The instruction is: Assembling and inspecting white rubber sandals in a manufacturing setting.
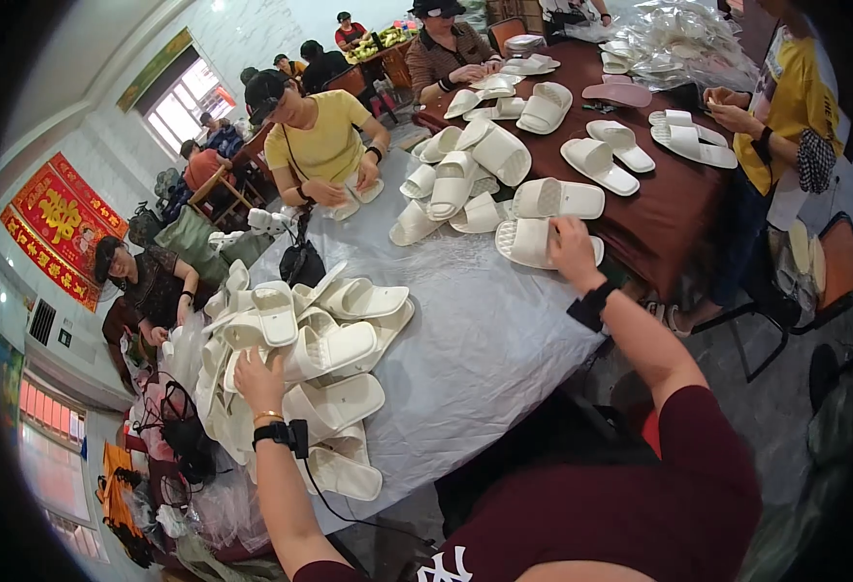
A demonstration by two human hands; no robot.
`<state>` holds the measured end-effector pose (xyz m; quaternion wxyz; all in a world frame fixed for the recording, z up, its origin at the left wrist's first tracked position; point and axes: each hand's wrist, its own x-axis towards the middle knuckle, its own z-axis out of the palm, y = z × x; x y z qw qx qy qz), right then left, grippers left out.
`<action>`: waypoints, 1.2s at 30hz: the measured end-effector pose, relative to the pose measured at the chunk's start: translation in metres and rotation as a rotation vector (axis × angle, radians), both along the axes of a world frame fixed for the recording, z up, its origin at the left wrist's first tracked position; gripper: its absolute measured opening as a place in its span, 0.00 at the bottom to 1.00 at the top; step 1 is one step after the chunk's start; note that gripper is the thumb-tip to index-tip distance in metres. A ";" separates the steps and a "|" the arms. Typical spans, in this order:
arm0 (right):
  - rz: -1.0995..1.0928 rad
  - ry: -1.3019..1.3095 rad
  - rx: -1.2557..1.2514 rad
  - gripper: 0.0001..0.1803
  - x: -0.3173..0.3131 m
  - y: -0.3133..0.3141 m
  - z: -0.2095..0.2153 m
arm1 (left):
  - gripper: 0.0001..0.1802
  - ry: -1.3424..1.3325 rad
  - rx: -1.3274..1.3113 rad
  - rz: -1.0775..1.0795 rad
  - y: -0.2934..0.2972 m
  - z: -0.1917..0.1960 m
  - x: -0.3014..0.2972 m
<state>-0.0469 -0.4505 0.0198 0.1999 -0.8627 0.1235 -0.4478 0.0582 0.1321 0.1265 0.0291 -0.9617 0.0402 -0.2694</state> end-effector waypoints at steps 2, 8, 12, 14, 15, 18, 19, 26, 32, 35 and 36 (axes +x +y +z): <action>-0.092 0.113 -0.093 0.15 0.019 -0.015 0.004 | 0.30 -0.013 -0.027 -0.071 -0.004 -0.006 -0.016; -0.121 0.548 -0.196 0.14 0.050 -0.025 0.021 | 0.25 -0.020 -0.156 -0.325 -0.055 -0.031 -0.080; -0.094 0.692 -0.125 0.13 0.069 -0.032 0.009 | 0.22 0.103 -0.264 -0.450 -0.078 -0.054 -0.123; -0.070 0.705 -0.143 0.13 0.071 -0.030 0.007 | 0.22 0.132 -0.289 -0.444 -0.081 -0.072 -0.139; -0.051 0.714 -0.175 0.12 0.069 -0.029 0.008 | 0.22 0.160 -0.314 -0.450 -0.082 -0.081 -0.146; -0.025 0.652 -0.244 0.11 0.062 -0.032 0.002 | 0.21 0.227 -0.341 -0.462 -0.092 -0.098 -0.161; -0.013 0.575 -0.277 0.10 0.061 -0.033 0.000 | 0.21 0.224 -0.347 -0.461 -0.095 -0.104 -0.164; -0.011 0.573 -0.299 0.08 0.053 -0.031 -0.011 | 0.20 0.306 -0.448 -0.561 -0.119 -0.129 -0.184; 0.095 0.351 -0.027 0.10 0.018 0.031 0.001 | 0.23 0.350 -0.570 -0.605 -0.126 -0.128 -0.193; 0.238 0.334 0.079 0.09 -0.003 0.085 -0.007 | 0.26 0.415 -0.656 -0.616 -0.139 -0.121 -0.188; 0.346 0.384 0.145 0.09 -0.014 0.109 -0.003 | 0.28 0.464 -0.708 -0.604 -0.144 -0.119 -0.186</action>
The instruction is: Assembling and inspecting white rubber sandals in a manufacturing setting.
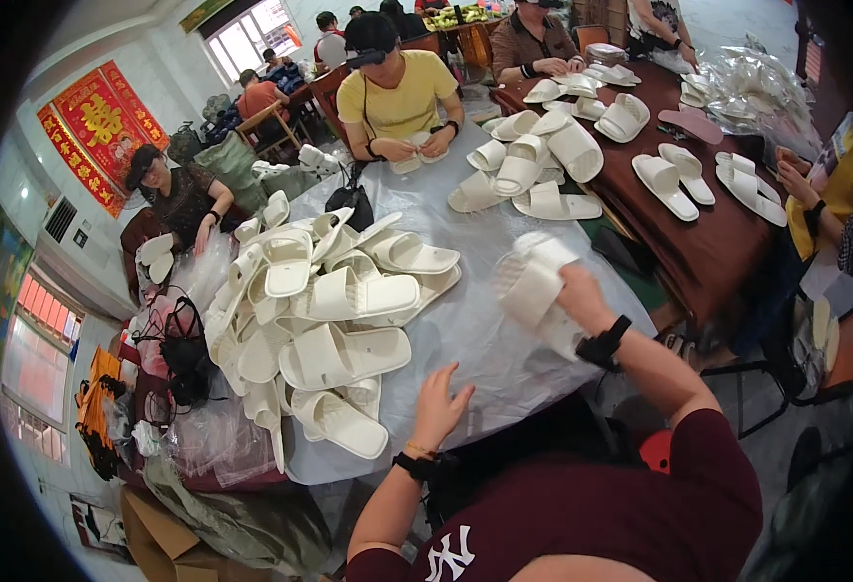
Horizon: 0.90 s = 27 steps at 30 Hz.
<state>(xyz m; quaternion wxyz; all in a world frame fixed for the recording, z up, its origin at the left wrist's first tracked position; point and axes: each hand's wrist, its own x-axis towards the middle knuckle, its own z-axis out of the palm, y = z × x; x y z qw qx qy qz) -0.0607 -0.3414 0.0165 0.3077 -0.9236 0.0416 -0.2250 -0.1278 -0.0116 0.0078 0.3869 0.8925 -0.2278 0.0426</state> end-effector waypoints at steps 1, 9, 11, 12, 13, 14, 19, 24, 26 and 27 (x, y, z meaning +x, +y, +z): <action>0.101 0.052 0.080 0.09 -0.010 0.021 0.006 | 0.28 0.008 0.005 0.000 -0.004 -0.001 0.001; 0.138 0.121 -0.004 0.22 -0.007 0.023 0.005 | 0.39 0.004 -0.002 0.160 -0.019 -0.014 0.001; 0.241 0.000 -0.144 0.27 0.001 0.014 -0.011 | 0.39 -0.019 0.067 0.125 -0.029 -0.010 -0.007; 0.238 0.001 -0.144 0.27 0.002 0.010 -0.018 | 0.38 -0.043 0.133 0.092 -0.033 -0.010 -0.008; 0.357 0.151 -0.062 0.27 0.003 0.011 -0.023 | 0.38 -0.043 0.135 0.098 -0.030 -0.017 -0.007; 0.475 0.302 0.020 0.26 0.003 0.014 -0.022 | 0.36 -0.061 0.116 0.093 -0.027 -0.030 -0.004; 0.519 0.499 0.099 0.25 -0.006 0.024 -0.011 | 0.30 -0.042 0.088 0.131 -0.004 -0.051 0.017; 0.444 0.295 0.083 0.12 0.040 0.017 -0.028 | 0.27 -0.114 0.064 0.030 0.004 -0.049 0.027; 0.418 0.292 0.047 0.12 0.065 0.028 -0.026 | 0.27 -0.115 0.071 0.038 0.009 -0.051 0.027; 0.383 0.289 0.009 0.12 0.076 0.034 -0.023 | 0.27 -0.134 0.049 0.054 0.010 -0.054 0.027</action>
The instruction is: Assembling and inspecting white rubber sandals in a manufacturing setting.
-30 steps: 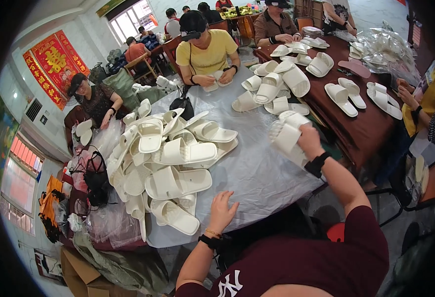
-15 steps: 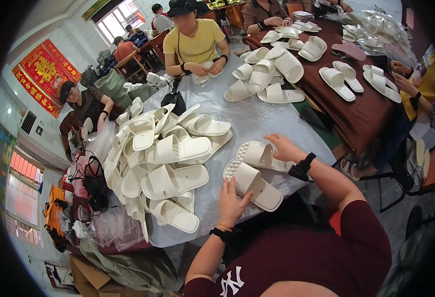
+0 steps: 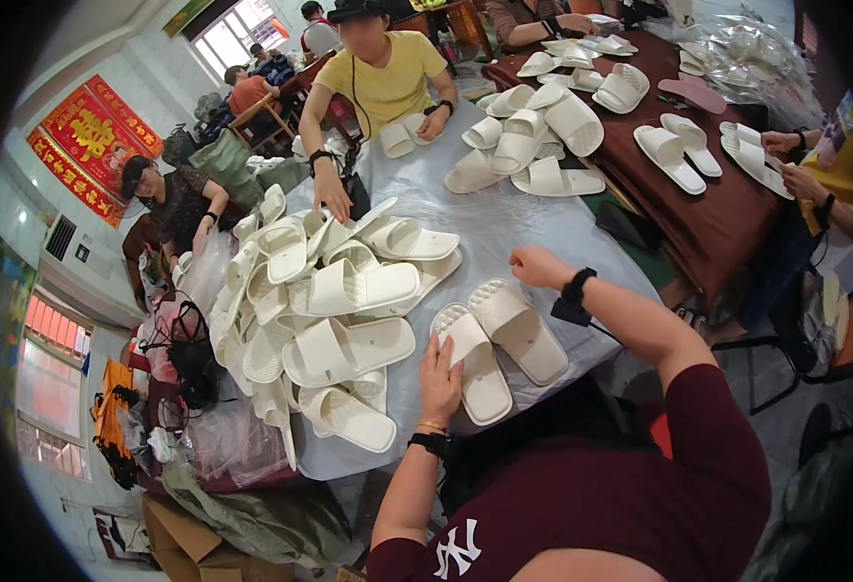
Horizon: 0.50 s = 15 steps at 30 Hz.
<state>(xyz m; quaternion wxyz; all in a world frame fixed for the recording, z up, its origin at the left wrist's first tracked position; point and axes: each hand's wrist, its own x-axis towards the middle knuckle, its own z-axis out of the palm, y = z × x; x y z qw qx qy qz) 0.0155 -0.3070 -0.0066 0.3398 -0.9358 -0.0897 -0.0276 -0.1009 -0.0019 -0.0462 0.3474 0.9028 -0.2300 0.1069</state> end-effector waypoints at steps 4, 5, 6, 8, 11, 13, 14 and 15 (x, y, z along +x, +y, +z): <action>-0.039 0.081 -0.149 0.13 0.038 0.014 -0.008 | 0.27 0.023 -0.025 -0.003 -0.003 0.000 0.000; -0.060 0.083 -0.204 0.12 0.044 0.017 -0.012 | 0.27 0.018 -0.022 0.000 -0.005 0.001 0.000; -0.082 0.085 -0.259 0.12 0.049 0.017 -0.015 | 0.27 0.021 -0.028 -0.007 -0.007 0.001 0.000; -0.073 0.098 -0.282 0.12 0.053 0.021 -0.016 | 0.28 0.028 -0.030 -0.001 -0.005 0.002 -0.002; -0.085 0.146 -0.299 0.12 0.051 0.029 -0.009 | 0.28 0.007 -0.028 -0.002 -0.002 0.002 -0.003; -0.115 0.178 -0.294 0.12 0.047 0.025 -0.009 | 0.27 -0.011 -0.068 -0.014 -0.003 0.004 -0.002; -0.092 0.138 -0.307 0.13 0.044 0.016 -0.012 | 0.27 -0.012 -0.072 -0.026 -0.006 0.005 -0.002; -0.072 0.099 -0.322 0.13 0.039 0.006 -0.015 | 0.26 -0.002 -0.119 -0.014 -0.010 0.006 -0.003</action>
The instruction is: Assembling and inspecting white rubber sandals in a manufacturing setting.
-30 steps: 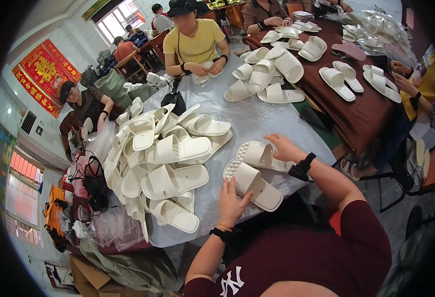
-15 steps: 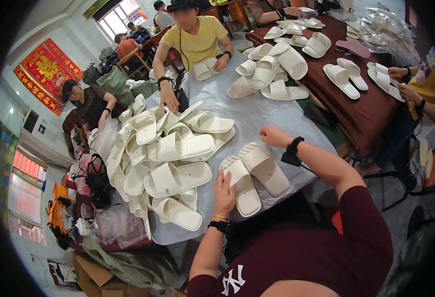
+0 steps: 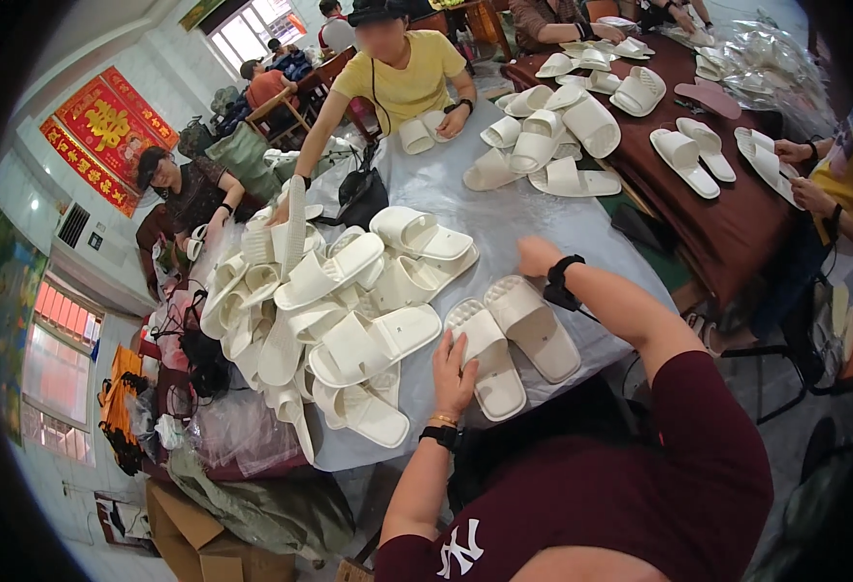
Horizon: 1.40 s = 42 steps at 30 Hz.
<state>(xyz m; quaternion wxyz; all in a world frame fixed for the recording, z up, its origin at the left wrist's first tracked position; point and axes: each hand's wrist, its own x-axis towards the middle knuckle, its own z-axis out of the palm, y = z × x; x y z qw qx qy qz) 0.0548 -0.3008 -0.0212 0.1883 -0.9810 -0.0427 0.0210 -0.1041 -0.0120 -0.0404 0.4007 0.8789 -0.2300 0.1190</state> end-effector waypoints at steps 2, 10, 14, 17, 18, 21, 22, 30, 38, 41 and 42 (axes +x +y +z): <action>0.024 0.081 0.037 0.13 -0.015 0.005 0.017 | 0.25 0.008 -0.041 0.044 0.007 0.005 -0.001; 0.021 0.337 0.500 0.14 -0.084 -0.002 0.075 | 0.18 -0.142 -0.005 -0.081 -0.054 0.064 0.032; 0.044 0.407 0.626 0.11 -0.097 0.003 0.078 | 0.13 -0.148 0.002 -0.164 -0.088 0.064 0.047; 0.108 0.463 0.697 0.08 -0.093 0.007 0.080 | 0.08 -0.198 0.042 -0.164 -0.095 0.054 0.056; 0.119 0.472 0.740 0.08 -0.091 0.008 0.080 | 0.06 -0.186 0.034 -0.154 -0.096 0.054 0.056; 0.127 0.477 0.788 0.09 -0.078 0.006 0.068 | 0.05 -0.150 0.053 -0.139 -0.094 0.053 0.056; 0.116 0.470 0.793 0.10 -0.071 0.005 0.060 | 0.05 -0.170 0.040 -0.136 -0.093 0.051 0.056; 0.060 0.232 0.382 0.17 -0.037 0.003 0.023 | 0.06 -0.241 0.043 -0.075 -0.083 0.035 0.055; 0.040 0.147 0.233 0.19 -0.018 -0.010 -0.013 | 0.05 -0.232 -0.031 -0.073 -0.089 0.032 0.054; 0.039 0.186 0.214 0.19 -0.012 0.000 -0.012 | 0.06 -0.225 -0.040 -0.072 -0.086 0.032 0.054; 0.027 0.190 0.222 0.19 -0.012 0.004 -0.010 | 0.06 -0.223 -0.041 -0.078 -0.084 0.031 0.053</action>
